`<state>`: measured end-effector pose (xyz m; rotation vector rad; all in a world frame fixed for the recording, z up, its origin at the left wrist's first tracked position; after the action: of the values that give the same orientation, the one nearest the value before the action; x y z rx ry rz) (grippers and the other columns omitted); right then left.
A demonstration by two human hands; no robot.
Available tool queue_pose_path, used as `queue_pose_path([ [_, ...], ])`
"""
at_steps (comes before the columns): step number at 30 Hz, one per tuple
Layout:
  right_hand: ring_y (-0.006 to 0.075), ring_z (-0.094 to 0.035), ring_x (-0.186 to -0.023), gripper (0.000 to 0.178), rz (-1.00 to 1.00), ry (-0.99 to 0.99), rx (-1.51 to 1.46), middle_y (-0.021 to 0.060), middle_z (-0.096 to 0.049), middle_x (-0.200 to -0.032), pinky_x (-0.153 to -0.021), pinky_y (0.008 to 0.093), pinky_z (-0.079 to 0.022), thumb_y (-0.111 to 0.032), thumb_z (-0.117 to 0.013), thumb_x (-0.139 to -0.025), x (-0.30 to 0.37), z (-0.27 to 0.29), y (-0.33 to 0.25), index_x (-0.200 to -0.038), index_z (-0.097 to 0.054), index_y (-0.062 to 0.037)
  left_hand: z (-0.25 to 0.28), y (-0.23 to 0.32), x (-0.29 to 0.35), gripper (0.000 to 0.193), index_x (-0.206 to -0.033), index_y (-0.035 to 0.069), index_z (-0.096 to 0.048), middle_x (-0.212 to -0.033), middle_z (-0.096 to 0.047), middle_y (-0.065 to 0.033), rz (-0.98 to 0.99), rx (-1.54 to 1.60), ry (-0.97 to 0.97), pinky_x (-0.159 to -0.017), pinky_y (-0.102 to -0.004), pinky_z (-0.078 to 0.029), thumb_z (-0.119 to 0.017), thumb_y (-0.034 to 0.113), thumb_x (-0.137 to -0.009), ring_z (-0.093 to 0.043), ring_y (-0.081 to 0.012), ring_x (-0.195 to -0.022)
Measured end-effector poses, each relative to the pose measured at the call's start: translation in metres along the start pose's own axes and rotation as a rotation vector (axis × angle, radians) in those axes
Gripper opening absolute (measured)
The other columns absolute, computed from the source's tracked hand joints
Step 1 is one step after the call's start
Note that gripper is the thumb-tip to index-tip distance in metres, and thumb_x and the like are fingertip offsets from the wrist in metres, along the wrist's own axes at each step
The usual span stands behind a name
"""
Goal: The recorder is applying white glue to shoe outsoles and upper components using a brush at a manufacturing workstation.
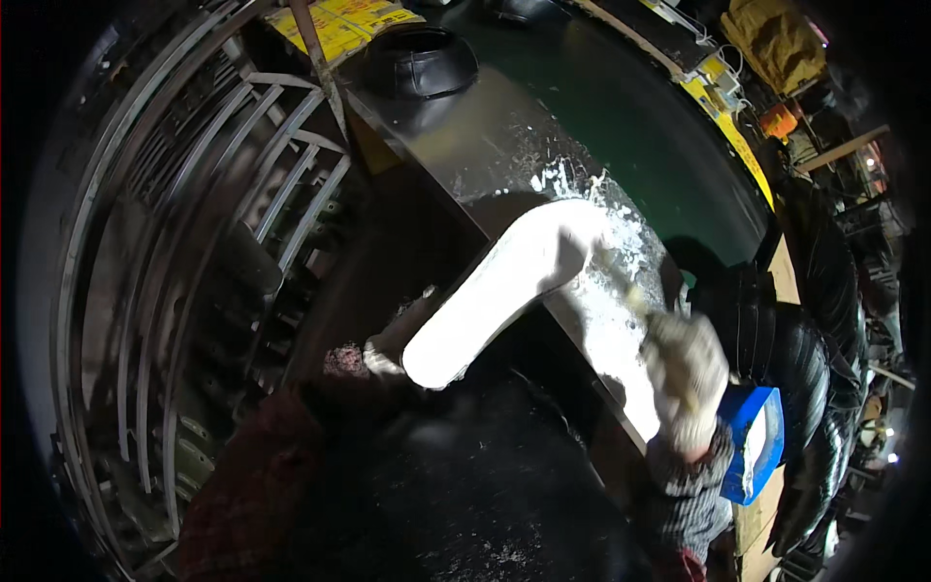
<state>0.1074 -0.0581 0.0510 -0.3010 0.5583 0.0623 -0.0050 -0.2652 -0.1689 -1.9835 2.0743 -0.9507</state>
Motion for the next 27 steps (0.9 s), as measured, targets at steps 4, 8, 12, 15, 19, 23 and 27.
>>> queue_pose_path([
  [4,0.0177,-0.060,-0.080,0.016,0.059,-0.218,0.179,0.0075,-0.062,-0.091,-0.072,0.0289,-0.051,-0.004,-0.063,-0.086,-0.015,-0.033,-0.014,-0.101,-0.063,0.0007,0.015,0.017,-0.008,0.084,-0.136,0.008,-0.044,-0.118,-0.056,-0.0247,-0.010,0.035,-0.018,-0.067,-0.0595,-0.051,-0.044,0.073,-0.083,-0.060,-0.0468,-0.092],
  [8,0.0194,-0.064,-0.085,0.015,-0.398,-0.289,-1.029,0.0124,-0.067,-0.094,-0.070,0.0304,-0.053,-0.012,-0.067,-0.087,0.008,-0.035,-0.039,-0.089,-0.063,0.0031,-0.006,0.015,0.000,0.046,-0.128,0.007,-0.050,-0.116,-0.061,-0.0093,-0.208,-0.522,-0.115,-0.077,-0.0383,-0.058,-0.043,0.043,-0.100,-0.064,-0.0212,-0.100],
  [12,0.0218,-0.064,-0.082,0.041,-0.137,-0.199,-0.231,0.0120,-0.061,-0.102,-0.072,0.0305,-0.054,-0.006,-0.074,-0.077,-0.052,-0.036,-0.015,-0.115,-0.057,-0.0007,-0.053,0.009,0.015,0.047,-0.115,0.004,-0.059,-0.085,-0.068,-0.0072,-0.495,-0.889,0.097,-0.047,-0.0303,-0.057,-0.046,0.046,-0.098,-0.067,-0.0186,-0.061],
  [15,0.0242,-0.065,-0.081,0.033,0.338,-0.325,-0.189,0.0122,-0.064,-0.097,-0.073,0.0295,-0.054,-0.004,-0.074,-0.076,-0.061,-0.034,-0.085,-0.107,-0.062,0.0011,-0.075,0.025,0.025,0.053,-0.113,0.001,-0.061,-0.087,-0.069,-0.0095,-0.627,-1.059,0.237,-0.041,-0.0287,-0.054,-0.049,0.050,-0.095,-0.068,-0.0186,-0.063],
  [19,0.0244,-0.068,-0.089,0.023,-0.442,-0.153,-0.979,0.0118,-0.067,-0.094,-0.072,0.0331,-0.056,-0.013,-0.074,-0.080,-0.034,-0.039,-0.014,-0.099,-0.067,-0.0028,-0.158,0.029,0.002,0.032,-0.108,0.005,-0.064,-0.093,-0.068,-0.0050,-0.494,-1.129,0.231,-0.071,-0.0306,-0.057,-0.059,0.032,-0.094,-0.067,-0.0150,-0.082],
  [23,0.0213,-0.067,-0.078,0.021,-0.166,-0.036,-0.158,0.0109,-0.068,-0.087,-0.066,0.0315,-0.052,-0.018,-0.073,-0.081,-0.025,-0.020,0.000,-0.095,-0.068,-0.0027,-0.178,0.099,-0.039,0.023,-0.112,0.005,-0.058,-0.097,-0.065,-0.0120,-0.777,-1.052,-0.088,-0.077,-0.0450,-0.058,-0.056,0.021,-0.096,-0.067,-0.0287,-0.084],
  [27,0.0173,-0.066,-0.072,0.020,-0.744,0.072,-0.487,0.0113,-0.069,-0.083,-0.065,0.0273,-0.052,-0.014,-0.070,-0.083,0.048,-0.018,0.033,-0.094,-0.068,0.0023,-0.292,0.118,0.017,0.031,-0.115,0.002,-0.058,-0.094,-0.067,-0.0064,-1.412,-1.748,0.097,-0.075,-0.0285,-0.054,-0.067,0.007,-0.085,-0.065,-0.0146,-0.085],
])
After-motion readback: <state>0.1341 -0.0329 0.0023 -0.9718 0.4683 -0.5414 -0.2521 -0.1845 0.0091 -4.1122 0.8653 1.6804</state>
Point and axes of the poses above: each hand's wrist, its own x-axis away from the middle knuckle, its own z-axis out of the back of the hand, y = z × x, the point moved 7 cm from there along -x, towards the middle knuckle
